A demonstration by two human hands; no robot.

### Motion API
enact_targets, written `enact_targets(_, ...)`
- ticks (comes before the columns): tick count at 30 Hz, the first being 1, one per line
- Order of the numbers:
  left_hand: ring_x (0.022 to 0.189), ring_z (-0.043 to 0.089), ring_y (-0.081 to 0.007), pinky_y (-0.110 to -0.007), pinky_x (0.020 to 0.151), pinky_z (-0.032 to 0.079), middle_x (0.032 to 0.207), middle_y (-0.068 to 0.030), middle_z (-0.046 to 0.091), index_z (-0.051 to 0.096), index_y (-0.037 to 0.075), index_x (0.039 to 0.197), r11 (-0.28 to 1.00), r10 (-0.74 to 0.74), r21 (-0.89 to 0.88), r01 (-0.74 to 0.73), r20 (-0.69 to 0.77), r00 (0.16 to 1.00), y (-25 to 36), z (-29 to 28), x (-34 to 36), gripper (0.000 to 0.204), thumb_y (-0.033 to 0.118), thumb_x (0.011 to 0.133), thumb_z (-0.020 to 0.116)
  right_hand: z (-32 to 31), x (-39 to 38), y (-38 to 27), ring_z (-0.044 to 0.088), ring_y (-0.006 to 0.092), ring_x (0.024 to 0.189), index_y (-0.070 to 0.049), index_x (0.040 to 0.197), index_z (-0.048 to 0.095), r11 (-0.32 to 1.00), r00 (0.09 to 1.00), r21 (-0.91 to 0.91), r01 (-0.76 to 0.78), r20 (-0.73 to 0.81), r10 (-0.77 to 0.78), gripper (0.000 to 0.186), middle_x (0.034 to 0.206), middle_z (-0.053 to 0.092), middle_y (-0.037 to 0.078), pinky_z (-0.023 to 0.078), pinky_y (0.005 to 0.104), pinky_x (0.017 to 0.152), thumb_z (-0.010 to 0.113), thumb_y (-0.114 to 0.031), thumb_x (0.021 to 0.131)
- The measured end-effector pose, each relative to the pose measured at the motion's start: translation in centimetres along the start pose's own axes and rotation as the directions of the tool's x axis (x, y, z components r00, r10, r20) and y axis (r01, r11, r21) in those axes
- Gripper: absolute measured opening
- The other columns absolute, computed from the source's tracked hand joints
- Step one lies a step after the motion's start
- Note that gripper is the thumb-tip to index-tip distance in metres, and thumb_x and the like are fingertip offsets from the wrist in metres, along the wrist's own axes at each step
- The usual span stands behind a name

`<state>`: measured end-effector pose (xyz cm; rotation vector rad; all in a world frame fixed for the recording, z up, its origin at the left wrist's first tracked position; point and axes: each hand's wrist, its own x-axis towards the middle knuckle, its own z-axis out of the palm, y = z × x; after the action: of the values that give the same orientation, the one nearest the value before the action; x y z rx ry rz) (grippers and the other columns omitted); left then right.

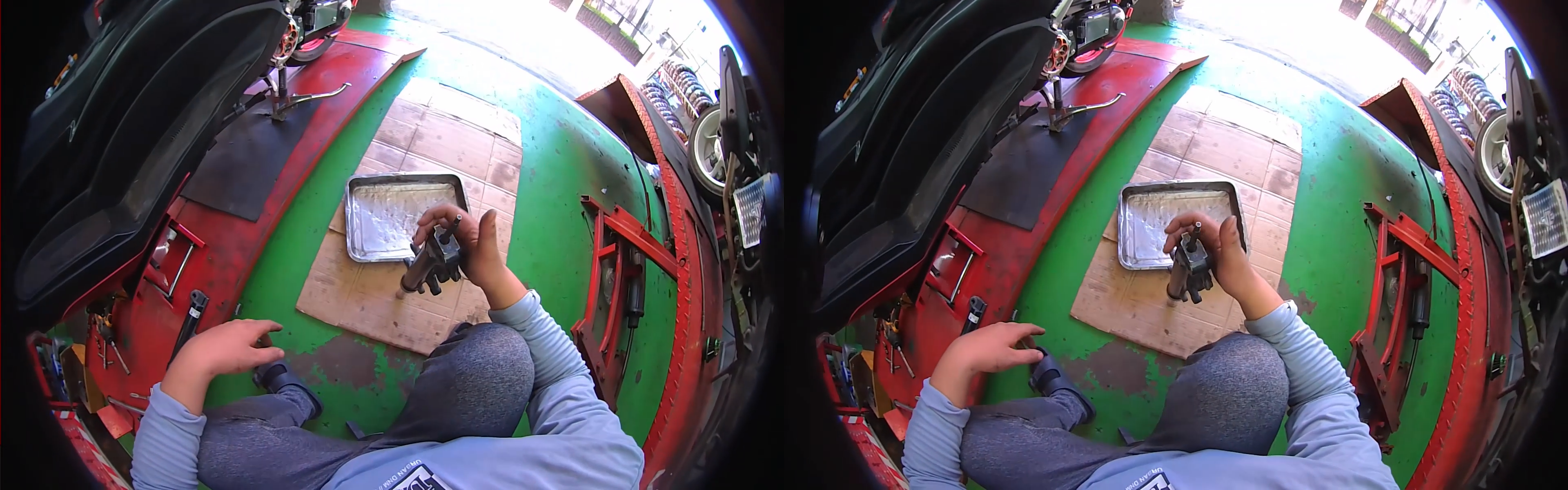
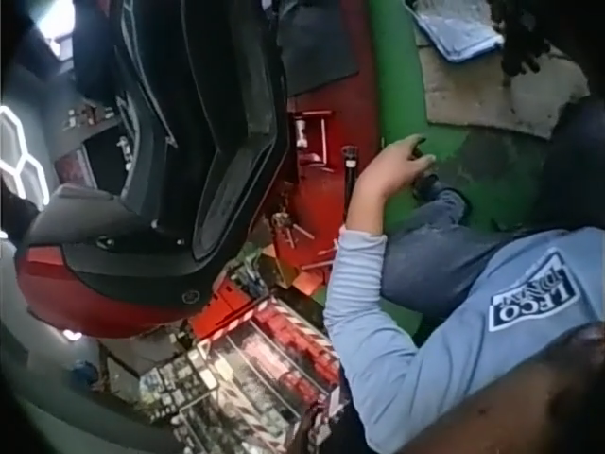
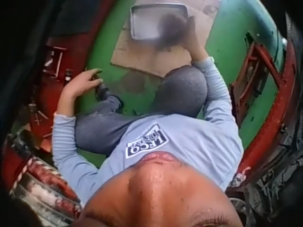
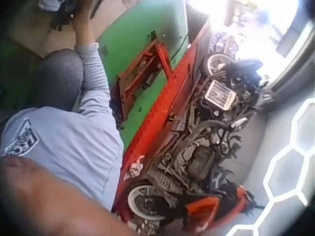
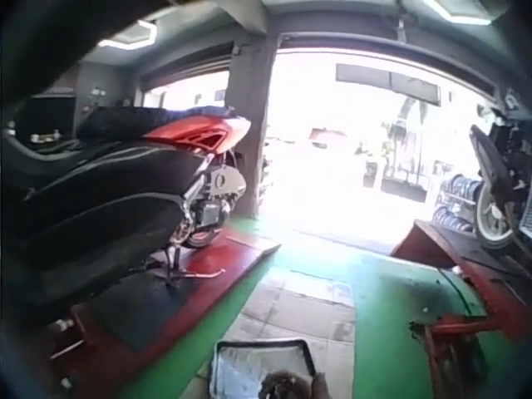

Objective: Dismantling and cleaning motorcycle suspension components on a tray in a repair shop.

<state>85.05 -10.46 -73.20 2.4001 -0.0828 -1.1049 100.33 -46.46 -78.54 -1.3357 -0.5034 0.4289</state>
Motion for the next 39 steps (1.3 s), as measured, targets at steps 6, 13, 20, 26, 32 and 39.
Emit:
enact_targets(6,0.105,0.064,-0.0318,-0.038,0.090,0.050,0.115,-0.0179,0.066,0.050,0.001,0.134,0.999,-0.005,-0.039,0.006,0.012,1.000,-0.6,-0.1,1.7,0.061,0.040,0.089,0.062,-1.0,-0.1,0.7,0.057,0.0173,0.084,0.000,0.103,0.058,0.998,0.998,-0.038,0.050,-0.022,-0.051,0.098,0.082,0.056,0.006,0.045,0.0308,0.083,0.013,-0.086,0.084)
enact_targets(13,0.106,0.063,-0.0321,-0.038,0.090,0.050,0.116,-0.0184,0.066,0.050,0.001,0.135,0.998,-0.028,-0.057,0.028,0.006,1.000,-0.2,-0.5,2.1,0.061,0.040,0.089,0.063,-0.9,0.4,1.0,0.054,0.0163,0.079,0.000,0.086,0.061,0.999,0.998,-0.051,0.013,-0.057,-0.016,0.086,0.074,0.054,0.005,0.042,0.0299,0.077,0.017,-0.075,0.092)
enact_targets(20,0.107,0.063,-0.0331,-0.038,0.090,0.050,0.117,-0.0197,0.065,0.049,0.002,0.135,0.999,0.015,-0.052,-0.015,-0.007,1.000,-0.3,-0.4,2.8,0.063,0.042,0.088,0.064,-1.6,0.5,1.0,0.053,0.0185,0.077,0.001,0.076,0.058,0.989,0.998,-0.134,0.058,0.014,-0.057,0.082,0.076,0.055,0.008,0.041,0.0315,0.075,0.018,-0.069,0.092)
enact_targets(26,0.110,0.062,-0.0331,-0.039,0.095,0.049,0.119,-0.0206,0.063,0.049,0.003,0.136,0.998,-0.004,-0.058,0.004,0.010,1.000,0.4,-0.8,2.4,0.062,0.039,0.089,0.064,-1.5,0.4,0.6,0.053,0.0204,0.075,0.001,0.071,0.055,0.983,0.996,-0.161,0.085,0.042,-0.079,0.079,0.075,0.056,0.011,0.041,0.0321,0.074,0.019,-0.066,0.091)
enact_targets(32,0.109,0.062,-0.0332,-0.039,0.094,0.049,0.119,-0.0191,0.064,0.049,0.003,0.136,0.999,0.025,-0.041,-0.026,-0.019,1.000,-0.1,-0.7,1.7,0.063,0.041,0.089,0.063,-0.5,0.7,0.0,0.052,0.0210,0.073,0.000,0.068,0.052,0.981,0.995,-0.166,0.097,0.043,-0.091,0.077,0.074,0.055,0.012,0.041,0.0323,0.073,0.018,-0.066,0.091)
enact_targets(39,0.106,0.063,-0.0330,-0.039,0.092,0.049,0.119,-0.0160,0.065,0.048,0.003,0.137,0.999,0.009,-0.050,-0.009,-0.018,1.000,-0.4,-0.5,1.4,0.065,0.044,0.088,0.062,-0.3,0.8,0.1,0.051,0.0220,0.073,-0.002,0.065,0.049,0.985,0.993,-0.140,0.105,0.059,-0.098,0.074,0.073,0.054,0.012,0.041,0.0328,0.074,0.017,-0.064,0.092)
